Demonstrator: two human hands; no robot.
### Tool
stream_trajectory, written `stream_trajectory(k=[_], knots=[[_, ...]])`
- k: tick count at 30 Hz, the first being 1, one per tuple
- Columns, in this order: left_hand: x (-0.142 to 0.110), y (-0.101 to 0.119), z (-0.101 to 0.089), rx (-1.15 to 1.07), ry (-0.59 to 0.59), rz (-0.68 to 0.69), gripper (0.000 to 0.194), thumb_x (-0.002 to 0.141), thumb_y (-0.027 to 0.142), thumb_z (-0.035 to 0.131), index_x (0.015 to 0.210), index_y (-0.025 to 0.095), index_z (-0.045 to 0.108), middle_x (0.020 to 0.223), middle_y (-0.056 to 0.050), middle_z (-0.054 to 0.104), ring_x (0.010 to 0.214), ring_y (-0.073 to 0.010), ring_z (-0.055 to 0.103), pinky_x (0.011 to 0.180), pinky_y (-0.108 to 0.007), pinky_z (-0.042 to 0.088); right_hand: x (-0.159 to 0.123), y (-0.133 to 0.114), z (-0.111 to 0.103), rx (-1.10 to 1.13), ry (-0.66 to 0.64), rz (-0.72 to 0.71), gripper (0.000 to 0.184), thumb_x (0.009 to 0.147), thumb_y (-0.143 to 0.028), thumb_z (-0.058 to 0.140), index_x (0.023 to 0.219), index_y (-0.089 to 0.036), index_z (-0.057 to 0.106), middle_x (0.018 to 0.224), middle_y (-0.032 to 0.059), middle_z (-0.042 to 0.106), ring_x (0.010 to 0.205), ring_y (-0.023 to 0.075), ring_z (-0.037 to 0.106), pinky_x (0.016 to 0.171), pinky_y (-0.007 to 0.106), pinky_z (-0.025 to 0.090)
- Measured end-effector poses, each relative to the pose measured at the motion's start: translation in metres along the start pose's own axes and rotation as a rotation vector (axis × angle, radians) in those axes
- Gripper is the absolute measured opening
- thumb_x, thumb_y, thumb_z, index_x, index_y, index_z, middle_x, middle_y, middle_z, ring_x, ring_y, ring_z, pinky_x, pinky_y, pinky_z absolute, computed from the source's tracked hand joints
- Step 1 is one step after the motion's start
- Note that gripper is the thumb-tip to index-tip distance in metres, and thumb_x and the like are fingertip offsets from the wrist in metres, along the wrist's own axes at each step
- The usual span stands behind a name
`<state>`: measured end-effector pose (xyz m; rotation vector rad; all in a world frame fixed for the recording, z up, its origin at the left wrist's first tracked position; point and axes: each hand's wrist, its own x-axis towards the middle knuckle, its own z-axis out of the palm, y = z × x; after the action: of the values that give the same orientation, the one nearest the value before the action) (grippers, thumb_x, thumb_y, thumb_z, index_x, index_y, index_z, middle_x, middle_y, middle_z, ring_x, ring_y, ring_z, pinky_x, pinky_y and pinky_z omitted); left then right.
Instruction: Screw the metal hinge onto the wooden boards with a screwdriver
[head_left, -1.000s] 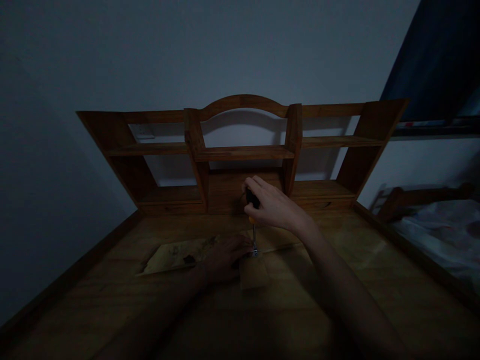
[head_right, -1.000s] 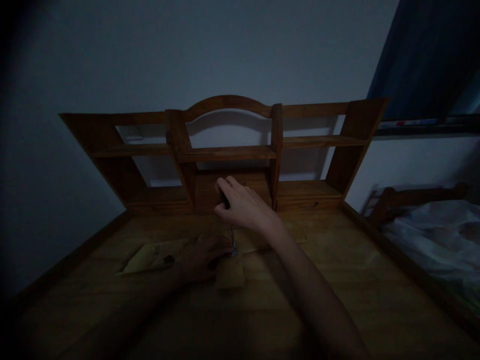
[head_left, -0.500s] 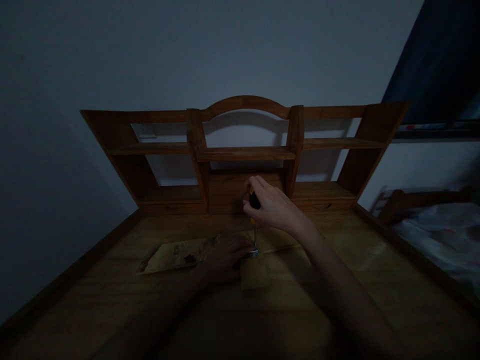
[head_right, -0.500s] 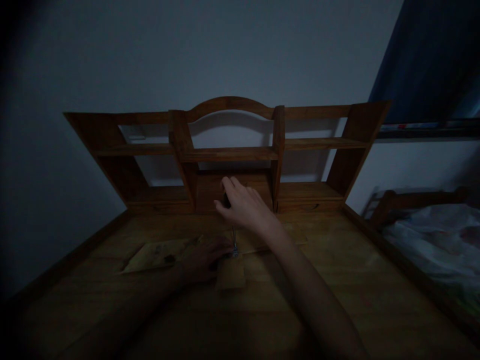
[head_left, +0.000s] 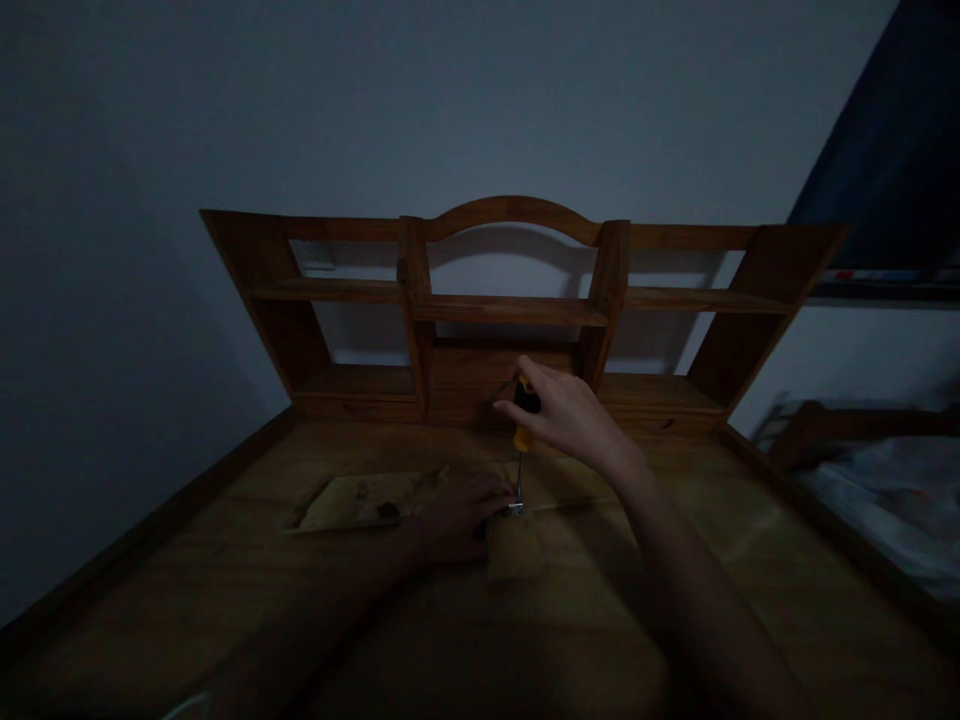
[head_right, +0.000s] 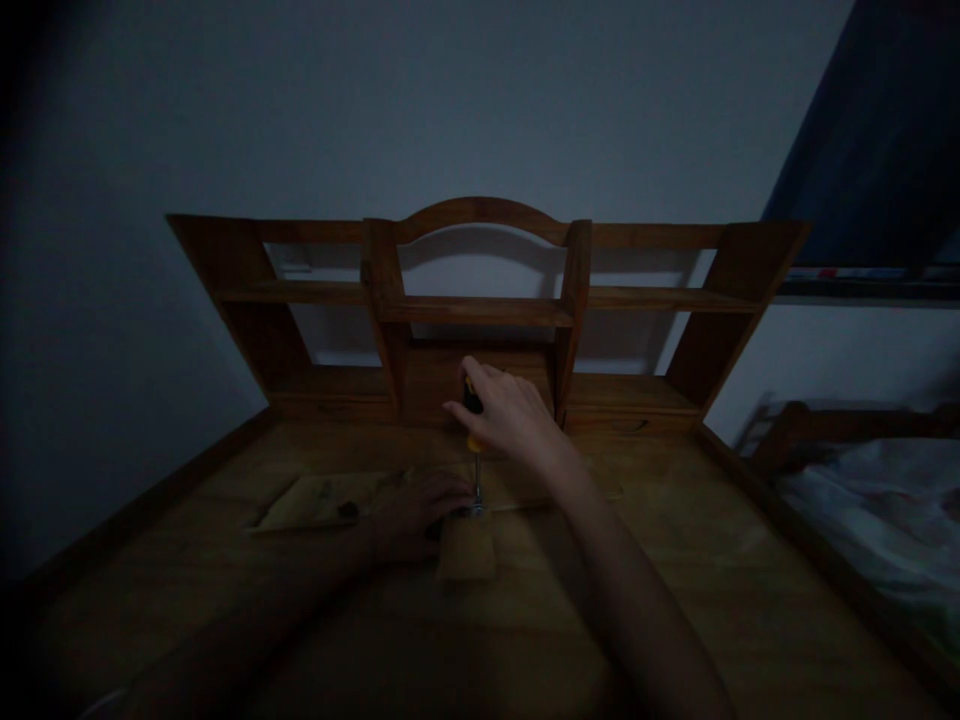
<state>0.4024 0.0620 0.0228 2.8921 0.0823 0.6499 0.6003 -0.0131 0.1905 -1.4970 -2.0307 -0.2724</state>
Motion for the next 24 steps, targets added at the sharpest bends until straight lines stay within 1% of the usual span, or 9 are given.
stream_trajectory(k=[2, 5, 8, 11, 14, 16, 18, 21, 24], knots=[[0.0005, -0.0001, 0.0006, -0.002, 0.006, 0.013, 0.059, 0.081, 0.033, 0.065, 0.136, 0.022, 0.044, 0.134, -0.012, 0.052, 0.125, -0.0259, 0.047, 0.105, -0.042, 0.04, 0.0005, 0.0002, 0.0006, 0.023, -0.002, -0.018, 0.022, 0.087, -0.031, 0.051, 0.107, -0.023, 0.047, 0.102, 0.0053, 0.063, 0.091, 0.0219, 0.06, 0.079, 0.034, 0.042], [0.0016, 0.0004, 0.0003, -0.006, 0.0, 0.009, 0.058, 0.082, 0.032, 0.064, 0.135, 0.022, 0.044, 0.133, -0.012, 0.052, 0.124, -0.026, 0.047, 0.105, -0.042, 0.04, 0.0002, -0.0008, 0.0005, 0.059, -0.022, -0.035, 0.029, 0.08, -0.022, 0.053, 0.109, -0.023, 0.046, 0.11, 0.0055, 0.06, 0.097, 0.0222, 0.059, 0.082, 0.034, 0.043], [0.0028, 0.0015, -0.0009, -0.017, -0.015, 0.0, 0.057, 0.082, 0.032, 0.064, 0.135, 0.024, 0.045, 0.132, -0.011, 0.053, 0.123, -0.0265, 0.049, 0.104, -0.042, 0.041, 0.0002, -0.0002, 0.0015, 0.047, -0.028, -0.031, 0.029, 0.083, -0.027, 0.054, 0.11, -0.024, 0.046, 0.111, 0.0065, 0.059, 0.095, 0.0233, 0.059, 0.081, 0.035, 0.043], [0.0036, 0.0025, -0.0019, -0.024, -0.005, 0.005, 0.056, 0.082, 0.032, 0.065, 0.134, 0.023, 0.045, 0.132, -0.012, 0.053, 0.122, -0.0266, 0.049, 0.104, -0.042, 0.041, 0.0015, 0.0025, 0.003, 0.013, 0.0, -0.013, 0.023, 0.088, -0.037, 0.051, 0.107, -0.023, 0.047, 0.103, 0.0069, 0.062, 0.091, 0.0241, 0.06, 0.079, 0.036, 0.043], [0.0038, 0.0027, -0.0022, -0.02, 0.001, 0.011, 0.056, 0.082, 0.031, 0.065, 0.133, 0.021, 0.046, 0.131, -0.011, 0.053, 0.121, -0.0259, 0.049, 0.103, -0.04, 0.042, 0.0027, 0.0036, 0.0025, 0.029, -0.013, -0.029, 0.019, 0.085, -0.028, 0.051, 0.103, -0.024, 0.048, 0.102, 0.0055, 0.061, 0.09, 0.0227, 0.059, 0.079, 0.035, 0.043], [0.0035, 0.0021, -0.0017, -0.015, 0.005, 0.014, 0.055, 0.082, 0.031, 0.065, 0.133, 0.021, 0.047, 0.131, -0.011, 0.053, 0.121, -0.0259, 0.049, 0.103, -0.04, 0.042, 0.0026, 0.0028, 0.0017, 0.049, -0.027, -0.039, 0.025, 0.08, -0.023, 0.051, 0.105, -0.024, 0.047, 0.107, 0.0057, 0.059, 0.092, 0.0225, 0.058, 0.079, 0.035, 0.043], [0.0031, 0.0013, -0.0008, -0.013, 0.005, 0.011, 0.055, 0.081, 0.032, 0.065, 0.132, 0.022, 0.047, 0.131, -0.01, 0.053, 0.12, -0.0261, 0.049, 0.102, -0.041, 0.042, 0.0021, 0.0017, 0.0016, 0.052, -0.022, -0.031, 0.027, 0.08, -0.025, 0.051, 0.107, -0.024, 0.046, 0.11, 0.0064, 0.058, 0.093, 0.023, 0.058, 0.079, 0.036, 0.043], [0.0026, 0.0002, 0.0005, -0.014, 0.0, 0.004, 0.055, 0.082, 0.032, 0.064, 0.133, 0.022, 0.046, 0.131, -0.011, 0.053, 0.122, -0.0266, 0.048, 0.102, -0.041, 0.042, 0.0014, 0.0015, 0.0025, 0.038, 0.006, -0.008, 0.021, 0.086, -0.034, 0.049, 0.105, -0.023, 0.046, 0.106, 0.0066, 0.06, 0.092, 0.0233, 0.059, 0.08, 0.036, 0.043], [0.0028, -0.0003, 0.0012, -0.027, 0.008, 0.02, 0.056, 0.082, 0.031, 0.064, 0.134, 0.022, 0.045, 0.132, -0.012, 0.052, 0.122, -0.0265, 0.048, 0.104, -0.041, 0.04, 0.0009, 0.0015, 0.0016, 0.055, 0.028, -0.012, 0.021, 0.086, -0.029, 0.049, 0.106, -0.024, 0.044, 0.105, 0.0056, 0.06, 0.092, 0.0222, 0.059, 0.08, 0.035, 0.043]])
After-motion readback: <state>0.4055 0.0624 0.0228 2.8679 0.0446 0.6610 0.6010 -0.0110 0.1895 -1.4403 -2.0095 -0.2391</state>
